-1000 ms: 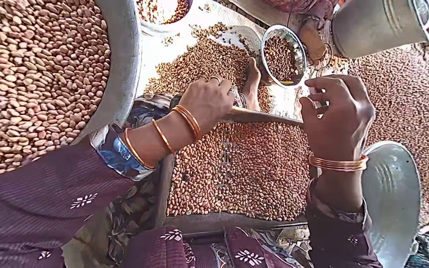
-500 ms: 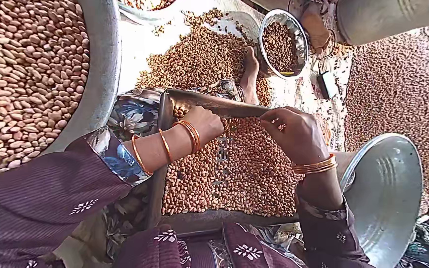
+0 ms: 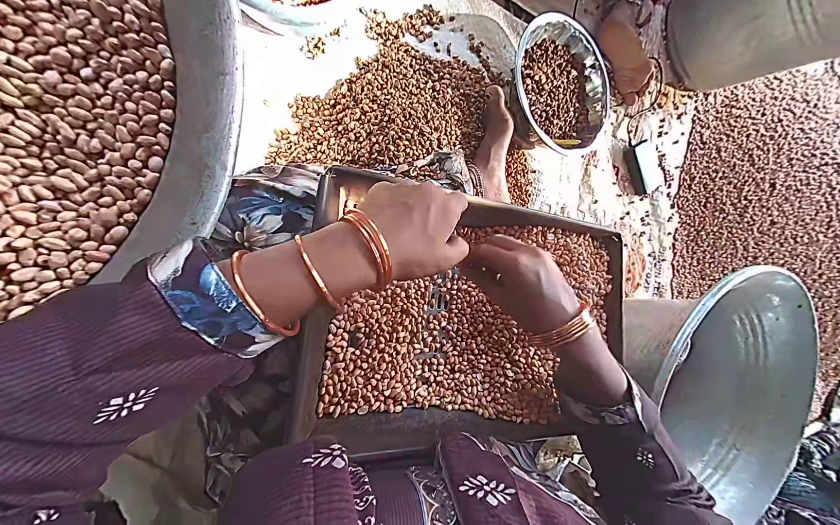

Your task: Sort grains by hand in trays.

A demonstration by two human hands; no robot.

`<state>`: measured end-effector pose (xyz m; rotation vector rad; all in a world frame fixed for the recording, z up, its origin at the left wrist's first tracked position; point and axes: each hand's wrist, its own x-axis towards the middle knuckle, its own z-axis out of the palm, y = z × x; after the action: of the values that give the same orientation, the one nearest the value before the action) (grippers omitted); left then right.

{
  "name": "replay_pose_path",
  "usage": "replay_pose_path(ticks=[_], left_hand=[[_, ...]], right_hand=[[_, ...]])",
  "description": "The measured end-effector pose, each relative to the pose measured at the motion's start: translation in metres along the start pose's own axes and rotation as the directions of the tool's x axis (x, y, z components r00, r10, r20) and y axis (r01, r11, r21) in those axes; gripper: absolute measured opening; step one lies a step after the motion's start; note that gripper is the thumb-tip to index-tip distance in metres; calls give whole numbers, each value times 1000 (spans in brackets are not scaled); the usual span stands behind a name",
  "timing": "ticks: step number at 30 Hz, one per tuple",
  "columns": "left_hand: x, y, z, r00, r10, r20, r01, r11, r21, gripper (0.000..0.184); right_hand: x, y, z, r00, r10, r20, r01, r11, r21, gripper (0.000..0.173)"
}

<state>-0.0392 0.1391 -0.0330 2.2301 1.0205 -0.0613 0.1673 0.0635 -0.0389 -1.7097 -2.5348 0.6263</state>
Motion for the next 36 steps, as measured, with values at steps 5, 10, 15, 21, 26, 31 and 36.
replay_pose_path(ticks=[5,10,15,21,26,31,36], left_hand=[[-1,-7,-12,993,-51,-106,-26,783,-622,41],[0,-6,-11,994,-35,-101,-51,672,-739,44],[0,-4,-12,994,-48,-94,-49,579,-814,40],[-1,3,-20,979,-201,29,87,289,-953,37],[1,2,-24,963,-265,49,108,213,-971,35],[3,-7,-28,971,-236,48,138,381,-914,35],[5,-13,-30,981,-97,167,147,935,-322,26]], right_hand=[[-4,-15,51,1000,-18,13,20,984,-176,9],[-3,-22,52,999,31,-31,-39,964,-263,8],[-1,-19,50,996,94,6,-92,984,-154,10],[4,3,-4,957,215,-195,-255,944,-209,19],[24,-23,14,831,540,130,-492,824,-280,30],[17,-26,19,994,80,-73,-73,992,100,32],[8,-38,-1,758,579,300,-499,811,-306,29]])
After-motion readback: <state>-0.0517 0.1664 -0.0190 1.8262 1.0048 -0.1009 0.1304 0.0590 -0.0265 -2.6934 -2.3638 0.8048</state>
